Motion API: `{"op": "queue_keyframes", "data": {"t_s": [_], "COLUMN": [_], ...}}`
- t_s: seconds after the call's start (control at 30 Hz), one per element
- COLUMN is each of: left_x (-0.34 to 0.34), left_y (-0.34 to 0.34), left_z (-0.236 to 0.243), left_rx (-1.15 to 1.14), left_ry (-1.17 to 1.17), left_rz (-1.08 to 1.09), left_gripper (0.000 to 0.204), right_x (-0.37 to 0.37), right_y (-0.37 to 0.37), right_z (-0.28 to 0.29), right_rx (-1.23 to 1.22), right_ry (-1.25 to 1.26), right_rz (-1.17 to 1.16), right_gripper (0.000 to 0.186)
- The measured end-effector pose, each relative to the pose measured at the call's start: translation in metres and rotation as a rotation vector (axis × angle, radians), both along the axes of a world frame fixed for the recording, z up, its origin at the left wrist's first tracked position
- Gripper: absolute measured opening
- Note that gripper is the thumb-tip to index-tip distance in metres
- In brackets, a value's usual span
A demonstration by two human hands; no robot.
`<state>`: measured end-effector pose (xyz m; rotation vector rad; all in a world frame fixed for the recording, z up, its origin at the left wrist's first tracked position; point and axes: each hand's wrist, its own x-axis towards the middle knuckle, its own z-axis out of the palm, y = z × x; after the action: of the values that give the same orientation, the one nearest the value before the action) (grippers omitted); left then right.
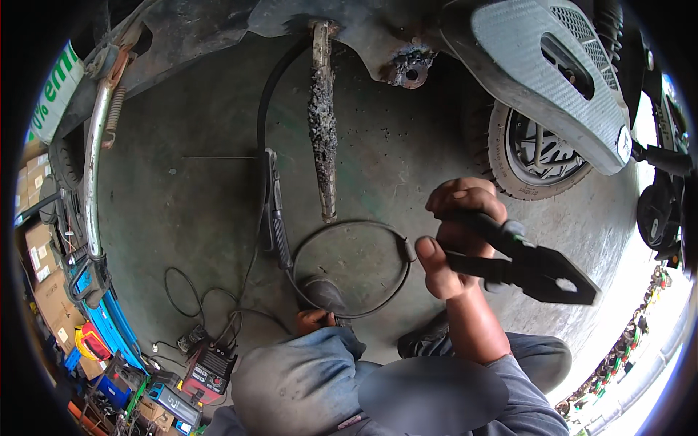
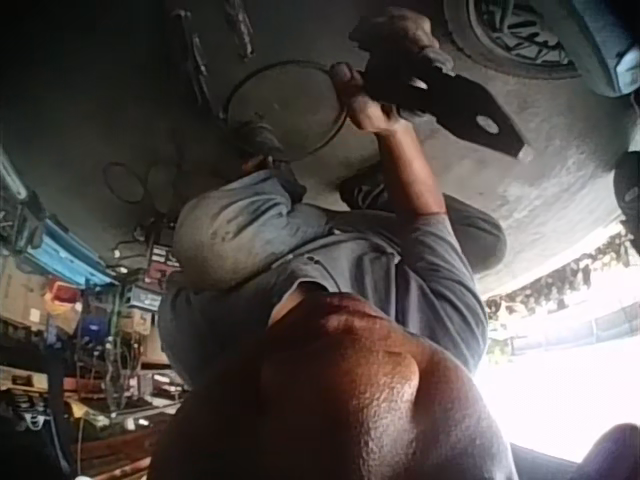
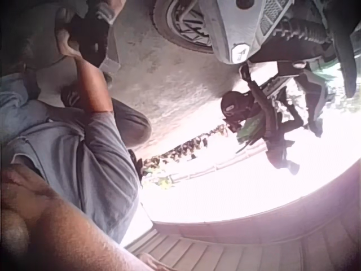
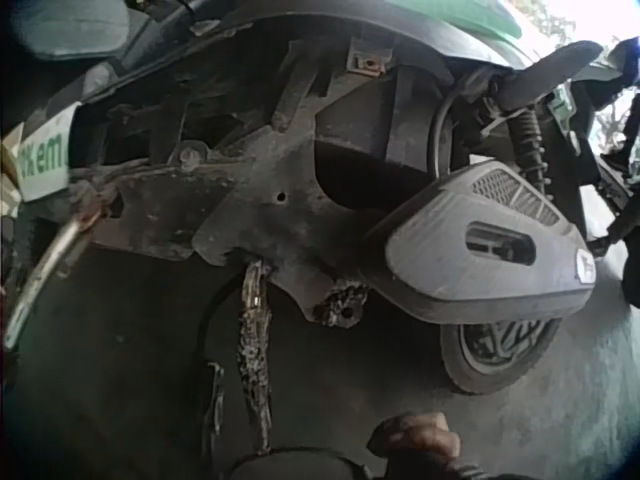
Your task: The person welds a metal component onto a motorcycle frame using a stick welder, cleaning the weld site with pliers between passes.
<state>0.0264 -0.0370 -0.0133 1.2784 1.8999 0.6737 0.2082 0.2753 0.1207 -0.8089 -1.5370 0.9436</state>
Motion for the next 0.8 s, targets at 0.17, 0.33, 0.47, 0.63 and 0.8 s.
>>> {"op": "queue_keyframes", "data": {"t_s": [0.17,0.33,0.47,0.63,0.8], "left_x": [-0.001,0.025,0.0,-0.003,0.001], "left_y": [-0.004,-0.004,-0.014,-0.003,-0.008], "left_z": [0.003,-0.018,-0.009,0.001,-0.006], "left_rx": [-0.103,0.292,0.074,-0.068,0.06], "left_ry": [-0.027,0.172,0.05,-0.044,0.019], "left_rz": [-0.014,0.295,0.059,-0.031,0.01], "left_gripper": [0.031,0.033,0.034,0.035,0.036], "right_x": [0.005,0.006,-0.007,0.012,0.004], "right_y": [0.027,0.009,0.005,0.003,-0.004], "right_z": [-0.04,-0.048,-0.022,-0.04,-0.056], "right_rx": [0.175,-0.437,0.132,0.072,-1.261], "right_ry": [-0.241,-0.314,0.04,-0.317,0.684], "right_rz": [-0.151,-0.104,-0.069,-0.078,-0.052], "right_gripper": [0.035,0.026,0.036,0.043,0.04]}}
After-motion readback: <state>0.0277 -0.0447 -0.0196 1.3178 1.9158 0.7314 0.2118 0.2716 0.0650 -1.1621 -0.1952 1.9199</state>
